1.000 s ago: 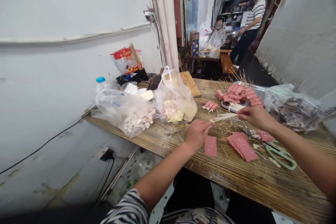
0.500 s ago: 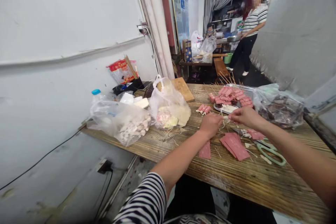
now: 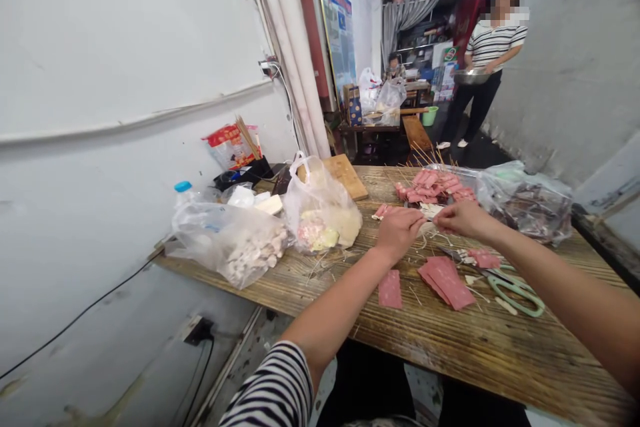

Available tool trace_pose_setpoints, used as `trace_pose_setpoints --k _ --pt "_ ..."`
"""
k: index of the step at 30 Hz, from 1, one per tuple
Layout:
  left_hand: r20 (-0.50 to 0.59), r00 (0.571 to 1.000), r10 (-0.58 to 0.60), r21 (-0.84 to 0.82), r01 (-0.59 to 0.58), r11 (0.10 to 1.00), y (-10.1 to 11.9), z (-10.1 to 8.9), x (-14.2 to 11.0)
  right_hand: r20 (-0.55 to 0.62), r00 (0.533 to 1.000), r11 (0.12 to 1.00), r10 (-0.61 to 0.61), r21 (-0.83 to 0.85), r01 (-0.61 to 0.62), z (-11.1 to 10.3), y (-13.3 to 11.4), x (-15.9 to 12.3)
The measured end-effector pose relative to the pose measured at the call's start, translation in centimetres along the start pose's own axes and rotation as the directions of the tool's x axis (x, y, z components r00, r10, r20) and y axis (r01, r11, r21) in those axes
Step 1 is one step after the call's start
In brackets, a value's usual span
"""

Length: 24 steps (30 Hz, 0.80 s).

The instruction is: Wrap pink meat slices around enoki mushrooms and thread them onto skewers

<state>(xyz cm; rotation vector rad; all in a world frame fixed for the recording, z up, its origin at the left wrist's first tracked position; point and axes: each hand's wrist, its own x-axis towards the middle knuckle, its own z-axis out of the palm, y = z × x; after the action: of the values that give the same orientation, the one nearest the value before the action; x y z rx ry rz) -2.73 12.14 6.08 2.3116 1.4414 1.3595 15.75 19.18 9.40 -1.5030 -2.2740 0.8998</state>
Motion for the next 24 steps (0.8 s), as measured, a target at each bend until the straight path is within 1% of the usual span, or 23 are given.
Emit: trace_pose_setpoints --k 1,3,5,6,10,12,14,17,21,24 --pt "0.031 0.999 -0.016 -0.015 0.016 1.000 0.3 0.1 0.2 0.014 1.000 1.000 -0.023 0.015 0.023 -0.1 -0.4 -0.1" --pt "0.080 0.991 -0.106 -0.054 0.111 0.992 0.6 0.8 0.4 0.043 0.998 0.994 -0.052 0.095 0.048 -0.1 -1.2 -0.2" --pt "0.097 0.975 -0.201 -0.111 0.212 0.971 0.5 1.6 0.4 0.071 0.996 0.976 -0.056 0.215 0.039 -0.2 -1.7 -0.5" --pt "0.087 0.969 -0.231 -0.153 0.242 0.958 0.4 1.9 0.4 0.085 0.995 0.962 -0.055 0.270 0.030 -0.3 -1.9 -0.7" --pt "0.036 0.963 -0.268 -0.341 0.264 0.902 0.1 2.6 0.4 0.114 0.990 0.888 -0.081 0.460 0.019 -0.4 -2.0 -1.5" --pt "0.033 0.955 -0.295 -0.393 0.284 0.874 0.2 2.6 0.6 0.086 0.993 0.840 -0.075 0.542 0.017 -0.3 -1.8 -1.9" --pt "0.033 0.944 -0.329 -0.421 0.311 0.852 0.4 2.5 0.8 0.030 0.999 0.810 -0.045 0.586 0.019 0.0 -1.7 -2.1" --pt "0.038 0.918 -0.394 -0.470 0.365 0.804 0.9 2.6 1.1 -0.069 0.998 0.803 0.000 0.595 0.041 0.3 -1.7 -2.5" --pt "0.077 0.856 -0.511 -0.559 0.461 0.689 1.8 2.5 1.4 -0.203 0.978 0.876 0.037 0.477 0.066 0.4 -2.3 -3.2" --pt "0.105 0.818 -0.565 -0.561 0.518 0.646 2.7 1.8 1.6 -0.255 0.967 0.917 0.029 0.392 0.076 0.5 -2.7 -3.5"
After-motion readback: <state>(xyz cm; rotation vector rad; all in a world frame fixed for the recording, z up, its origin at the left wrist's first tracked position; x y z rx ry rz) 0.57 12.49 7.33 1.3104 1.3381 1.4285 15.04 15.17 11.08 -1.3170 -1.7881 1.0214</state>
